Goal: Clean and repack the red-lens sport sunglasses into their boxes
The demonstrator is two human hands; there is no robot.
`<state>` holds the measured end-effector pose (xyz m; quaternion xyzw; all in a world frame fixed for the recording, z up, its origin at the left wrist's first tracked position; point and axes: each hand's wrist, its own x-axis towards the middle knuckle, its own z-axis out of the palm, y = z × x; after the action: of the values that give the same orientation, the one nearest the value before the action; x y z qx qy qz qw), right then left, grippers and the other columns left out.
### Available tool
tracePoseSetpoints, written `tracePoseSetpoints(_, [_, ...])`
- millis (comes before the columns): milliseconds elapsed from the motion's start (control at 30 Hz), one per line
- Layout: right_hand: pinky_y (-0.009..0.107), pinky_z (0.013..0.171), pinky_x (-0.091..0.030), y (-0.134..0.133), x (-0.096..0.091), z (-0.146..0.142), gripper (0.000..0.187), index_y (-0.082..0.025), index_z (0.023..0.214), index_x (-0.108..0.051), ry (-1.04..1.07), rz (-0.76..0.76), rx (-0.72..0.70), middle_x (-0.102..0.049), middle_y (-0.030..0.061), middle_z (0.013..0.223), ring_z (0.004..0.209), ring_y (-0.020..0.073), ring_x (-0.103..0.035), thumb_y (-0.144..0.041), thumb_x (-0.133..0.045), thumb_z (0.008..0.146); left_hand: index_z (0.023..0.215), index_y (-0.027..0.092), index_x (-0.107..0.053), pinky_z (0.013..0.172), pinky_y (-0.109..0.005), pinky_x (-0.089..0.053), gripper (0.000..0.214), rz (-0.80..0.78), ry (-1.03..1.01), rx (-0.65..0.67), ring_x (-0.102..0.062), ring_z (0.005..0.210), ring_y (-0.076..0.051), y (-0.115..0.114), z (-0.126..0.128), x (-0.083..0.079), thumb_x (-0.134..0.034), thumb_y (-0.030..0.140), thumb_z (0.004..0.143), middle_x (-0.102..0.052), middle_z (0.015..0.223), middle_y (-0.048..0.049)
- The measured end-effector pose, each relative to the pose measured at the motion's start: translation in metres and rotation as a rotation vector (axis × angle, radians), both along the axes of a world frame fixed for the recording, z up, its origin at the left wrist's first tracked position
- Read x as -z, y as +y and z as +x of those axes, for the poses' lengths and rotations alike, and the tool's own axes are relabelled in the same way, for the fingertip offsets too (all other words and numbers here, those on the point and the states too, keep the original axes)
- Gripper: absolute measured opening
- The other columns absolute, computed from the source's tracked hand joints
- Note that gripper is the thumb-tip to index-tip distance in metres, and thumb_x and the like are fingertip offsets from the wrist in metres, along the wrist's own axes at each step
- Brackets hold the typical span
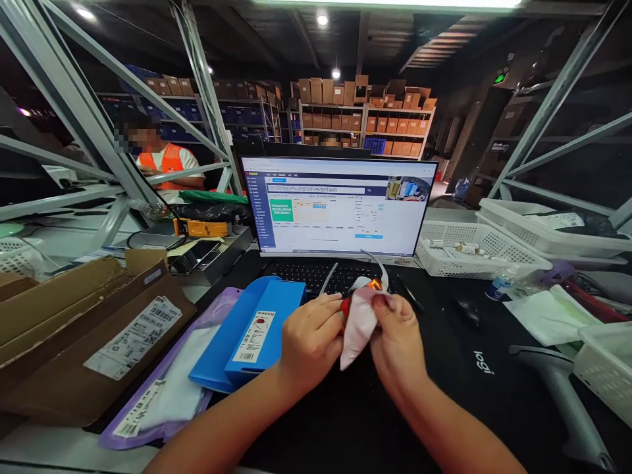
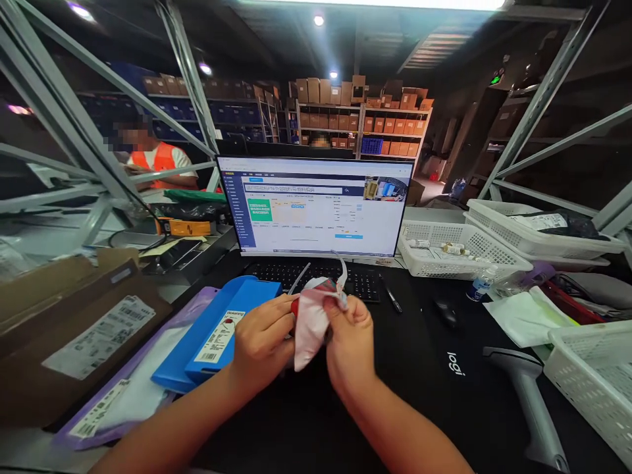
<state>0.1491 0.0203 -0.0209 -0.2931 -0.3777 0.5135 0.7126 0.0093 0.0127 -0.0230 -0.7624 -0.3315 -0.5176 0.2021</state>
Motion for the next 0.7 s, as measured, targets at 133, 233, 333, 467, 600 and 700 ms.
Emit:
tracePoseSetpoints(133, [0.024,0.048,-0.023,-0.016,0.029,-0.018,0.061,-0.019,0.049,-0.020,-0.343,0.324,0.241,-0.025,-0.0075,0.048,0.050,0.0078,-0.020,-0.023,-0.076,0.074,0.078,0.018,-0.066,0.068,-0.030,-0.060,0.019,0.028,-0.068,0.006,-0.072,0.075,-0.020,-0.001,-0.001,0.002,-0.066,0.033,0.090,-0.074,0.082,-0.0087])
tracePoseSetpoints(233, [0.024,0.049,-0.026,-0.017,0.019,-0.010,0.064,-0.019,0.050,-0.018,-0.348,0.304,0.126,-0.025,-0.0076,0.049,0.050,0.0075,-0.021,-0.023,-0.078,0.072,0.080,0.018,-0.067,0.067,-0.029,-0.060,0.017,0.033,-0.088,0.045,-0.072,0.076,-0.020,-0.002,-0.003,0.000,-0.068,0.032,0.089,-0.075,0.084,-0.0095])
tracePoseSetpoints(333, [0.021,0.049,-0.030,-0.009,-0.005,0.005,0.068,-0.020,0.054,-0.019,-0.115,0.107,-0.041,-0.031,-0.0075,0.051,0.052,0.0076,-0.027,-0.031,-0.085,0.064,0.090,0.018,-0.069,0.085,-0.034,-0.061,0.006,0.062,-0.009,0.067,-0.074,0.089,-0.021,-0.001,-0.005,-0.004,-0.066,0.023,0.089,-0.077,0.093,-0.0084])
tracePoseSetpoints(467, [0.020,0.052,-0.033,0.010,-0.029,0.030,0.070,-0.019,0.056,-0.021,-0.057,0.020,-0.131,-0.036,-0.0069,0.054,0.054,0.0075,-0.033,-0.036,-0.089,0.060,0.084,0.018,-0.067,0.105,-0.040,-0.053,0.003,-0.002,0.084,0.116,-0.072,0.103,-0.022,0.003,-0.012,-0.012,-0.067,0.016,0.087,-0.077,0.094,-0.0052])
tracePoseSetpoints(600, [0.021,0.045,-0.023,0.016,-0.045,0.079,0.068,-0.021,0.052,-0.023,-0.523,0.053,-0.305,-0.031,-0.0080,0.047,0.046,0.0058,-0.027,-0.031,-0.090,0.059,0.081,0.019,-0.066,0.112,-0.047,-0.045,0.008,-0.143,0.066,0.115,-0.068,0.110,-0.023,0.006,-0.031,-0.026,-0.065,0.012,0.085,-0.075,0.092,-0.0027])
tracePoseSetpoints(700, [0.025,0.042,-0.020,0.004,-0.054,0.129,0.062,-0.024,0.052,-0.024,-0.724,0.108,-0.225,-0.040,-0.0046,0.043,0.042,0.0095,-0.034,-0.030,-0.084,0.069,0.078,0.020,-0.064,0.113,-0.045,-0.045,0.010,-0.266,0.107,0.194,-0.067,0.108,-0.021,0.006,-0.044,-0.036,-0.067,0.014,0.085,-0.073,0.091,-0.0022])
